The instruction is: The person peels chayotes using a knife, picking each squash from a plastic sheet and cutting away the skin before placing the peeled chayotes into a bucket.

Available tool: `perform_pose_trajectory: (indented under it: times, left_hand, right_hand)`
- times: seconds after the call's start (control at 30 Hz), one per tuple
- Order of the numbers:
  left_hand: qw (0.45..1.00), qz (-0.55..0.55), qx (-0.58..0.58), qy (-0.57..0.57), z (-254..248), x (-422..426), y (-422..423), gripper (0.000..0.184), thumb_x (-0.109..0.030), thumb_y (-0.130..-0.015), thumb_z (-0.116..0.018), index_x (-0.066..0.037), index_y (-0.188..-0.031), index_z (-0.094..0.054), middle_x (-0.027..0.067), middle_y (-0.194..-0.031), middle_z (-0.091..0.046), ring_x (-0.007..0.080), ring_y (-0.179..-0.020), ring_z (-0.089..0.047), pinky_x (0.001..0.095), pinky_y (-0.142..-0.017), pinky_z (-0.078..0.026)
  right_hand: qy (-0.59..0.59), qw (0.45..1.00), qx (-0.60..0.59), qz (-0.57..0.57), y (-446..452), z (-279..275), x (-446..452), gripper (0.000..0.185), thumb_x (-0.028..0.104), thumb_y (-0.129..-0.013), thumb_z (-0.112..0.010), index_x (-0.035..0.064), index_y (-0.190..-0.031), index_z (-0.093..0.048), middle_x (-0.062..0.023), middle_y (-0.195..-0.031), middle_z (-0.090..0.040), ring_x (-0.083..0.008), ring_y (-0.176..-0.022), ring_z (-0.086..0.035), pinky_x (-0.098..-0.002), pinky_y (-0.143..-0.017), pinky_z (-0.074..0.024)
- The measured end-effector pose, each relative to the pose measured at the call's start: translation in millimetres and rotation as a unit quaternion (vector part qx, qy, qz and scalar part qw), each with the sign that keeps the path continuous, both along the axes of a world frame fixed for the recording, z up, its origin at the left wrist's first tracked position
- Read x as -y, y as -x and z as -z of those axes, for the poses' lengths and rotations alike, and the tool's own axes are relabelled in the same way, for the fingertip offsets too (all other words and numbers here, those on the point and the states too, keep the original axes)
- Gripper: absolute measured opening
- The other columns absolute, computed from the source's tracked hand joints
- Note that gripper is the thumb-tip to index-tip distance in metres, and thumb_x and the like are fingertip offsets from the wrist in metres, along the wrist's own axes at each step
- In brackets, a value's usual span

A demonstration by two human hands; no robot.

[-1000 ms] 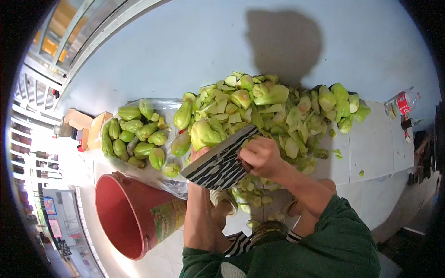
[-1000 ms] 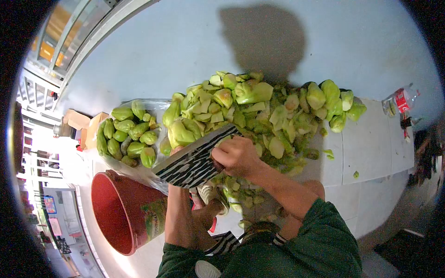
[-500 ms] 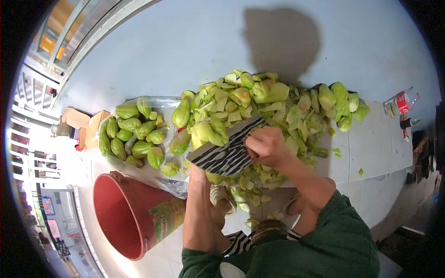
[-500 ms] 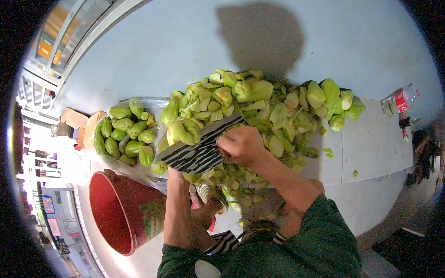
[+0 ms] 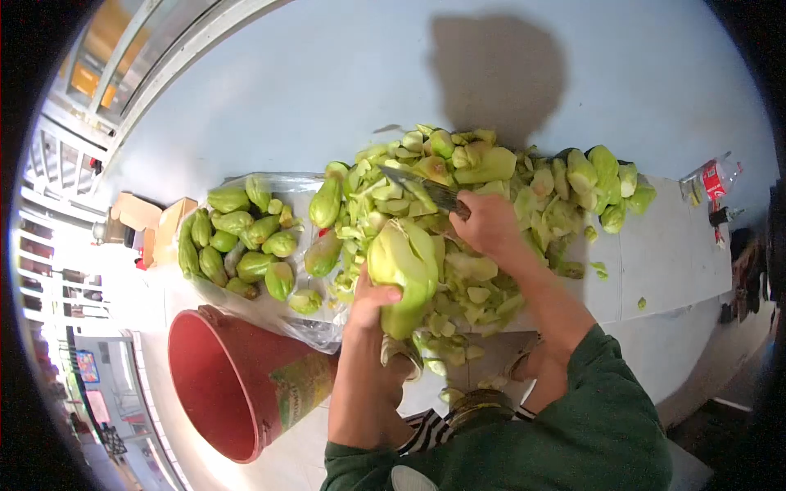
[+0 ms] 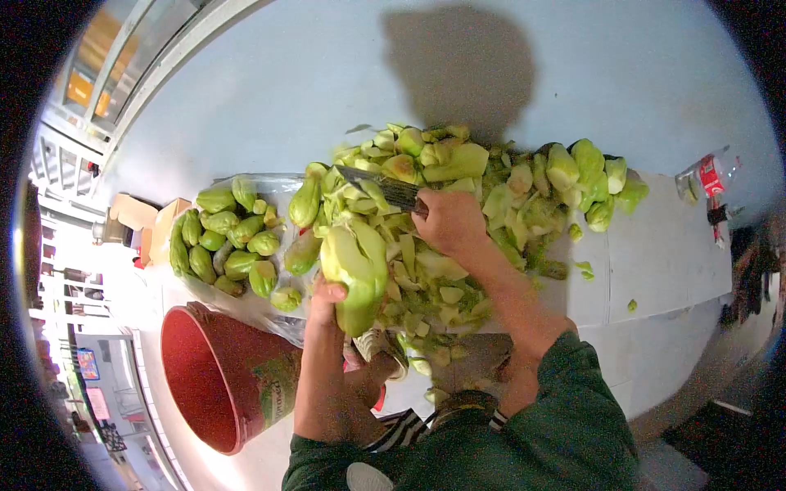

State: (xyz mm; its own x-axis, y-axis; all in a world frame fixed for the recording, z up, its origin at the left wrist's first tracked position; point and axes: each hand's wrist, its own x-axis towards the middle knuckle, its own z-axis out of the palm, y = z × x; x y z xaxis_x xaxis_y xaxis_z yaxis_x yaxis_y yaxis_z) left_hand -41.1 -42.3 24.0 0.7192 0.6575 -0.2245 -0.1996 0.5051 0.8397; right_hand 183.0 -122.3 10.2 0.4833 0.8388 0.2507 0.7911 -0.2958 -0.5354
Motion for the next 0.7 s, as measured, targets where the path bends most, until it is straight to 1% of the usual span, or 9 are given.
perform_pose_trajectory:
  times: [0.13, 0.2, 0.27, 0.33, 0.4, 0.47, 0.57, 0.63, 0.7]
  left_hand:
    - [0.996, -0.053, -0.075, 0.018, -5.7, -9.9, -4.6, 0.094, -0.016, -0.065, -0.082, -0.001, -0.144, -0.033, 0.0157, -0.127, -0.056, 0.0302, -0.115, -0.056, 0.0413, -0.096, -0.048]
    - [0.998, -0.054, 0.016, 0.001, -13.0, -19.7, -1.2, 0.091, -0.017, -0.067, -0.082, -0.001, -0.143, -0.033, 0.0167, -0.128, -0.054, 0.0324, -0.113, -0.058, 0.0444, -0.096, -0.050]
    - [0.981, -0.047, 0.188, 0.019, -29.6, -28.2, 5.8, 0.085, -0.021, -0.070, -0.080, -0.003, -0.141, -0.035, 0.0183, -0.126, -0.054, 0.0325, -0.110, -0.059, 0.0459, -0.096, -0.052]
    - [0.973, -0.069, 0.205, 0.074, -21.8, -27.6, 11.6, 0.080, -0.023, -0.072, -0.078, -0.003, -0.139, -0.038, 0.0195, -0.125, -0.055, 0.0337, -0.105, -0.062, 0.0496, -0.090, -0.056]
    - [0.949, 0.052, 0.262, 0.169, -14.3, -29.9, 3.5, 0.079, -0.024, -0.072, -0.077, -0.003, -0.138, -0.039, 0.0198, -0.123, -0.056, 0.0350, -0.098, -0.065, 0.0505, -0.082, -0.059]
    - [0.954, -0.001, 0.228, 0.196, -15.6, -25.1, 4.6, 0.075, -0.017, -0.071, -0.076, -0.004, -0.136, -0.041, 0.0184, -0.119, -0.058, 0.0352, -0.091, -0.067, 0.0490, -0.075, -0.061]
    - [0.993, -0.085, 0.069, -0.040, -21.5, -25.4, 2.8, 0.068, 0.000, -0.068, -0.074, -0.003, -0.130, -0.046, 0.0128, -0.115, -0.060, 0.0277, -0.100, -0.064, 0.0410, -0.079, -0.058]
    - [0.988, -0.113, 0.032, -0.098, -18.4, -23.5, -4.7, 0.069, -0.001, -0.068, -0.075, -0.001, -0.131, -0.045, 0.0121, -0.117, -0.060, 0.0244, -0.103, -0.062, 0.0381, -0.084, -0.055]
    - [0.968, -0.154, -0.014, -0.196, -5.4, -27.4, -9.7, 0.070, -0.006, -0.070, -0.077, 0.002, -0.131, -0.044, 0.0110, -0.121, -0.059, 0.0177, -0.108, -0.058, 0.0322, -0.094, -0.048]
  right_hand:
    - [0.024, 0.998, -0.032, 0.042, -2.8, 2.1, -0.5, 0.025, 0.029, -0.080, -0.067, 0.0061, -0.089, -0.064, -0.0166, -0.071, -0.064, -0.0376, -0.068, -0.064, -0.0480, -0.064, -0.0517]
    - [-0.001, 0.997, -0.043, 0.059, -10.1, 2.3, 2.8, 0.024, 0.027, -0.079, -0.067, 0.0046, -0.087, -0.064, -0.0180, -0.068, -0.063, -0.0386, -0.065, -0.063, -0.0478, -0.062, -0.0511]
    - [-0.019, 0.996, -0.068, 0.058, -13.4, -2.9, 5.1, 0.023, 0.026, -0.080, -0.066, 0.0037, -0.085, -0.064, -0.0179, -0.066, -0.062, -0.0383, -0.062, -0.062, -0.0471, -0.060, -0.0499]
    - [-0.031, 0.993, -0.100, 0.054, -6.3, -3.5, 8.8, 0.022, 0.025, -0.080, -0.065, 0.0029, -0.082, -0.064, -0.0177, -0.064, -0.061, -0.0380, -0.060, -0.061, -0.0465, -0.058, -0.0487]
    - [-0.032, 0.990, -0.123, 0.060, -7.7, -6.4, 5.7, 0.023, 0.025, -0.078, -0.065, 0.0020, -0.078, -0.061, -0.0162, -0.061, -0.058, -0.0367, -0.056, -0.058, -0.0444, -0.054, -0.0460]
    - [-0.078, 0.989, -0.118, 0.037, -3.7, -9.2, 5.9, 0.023, 0.025, -0.076, -0.067, 0.0022, -0.078, -0.061, -0.0151, -0.060, -0.058, -0.0358, -0.055, -0.057, -0.0435, -0.054, -0.0453]
    - [-0.142, 0.985, -0.096, -0.014, 12.2, -16.8, 10.3, 0.022, 0.022, -0.071, -0.069, 0.0030, -0.076, -0.059, -0.0131, -0.059, -0.056, -0.0344, -0.054, -0.056, -0.0421, -0.052, -0.0441]
    - [-0.170, 0.977, -0.003, -0.126, 17.0, -18.1, 12.9, 0.018, 0.013, -0.062, -0.071, 0.0065, -0.072, -0.057, -0.0096, -0.061, -0.055, -0.0314, -0.055, -0.056, -0.0406, -0.049, -0.0427]
    - [-0.210, 0.965, 0.033, -0.156, 30.9, -18.2, 7.8, 0.018, 0.011, -0.060, -0.071, 0.0080, -0.071, -0.057, -0.0083, -0.061, -0.054, -0.0302, -0.056, -0.056, -0.0400, -0.049, -0.0427]
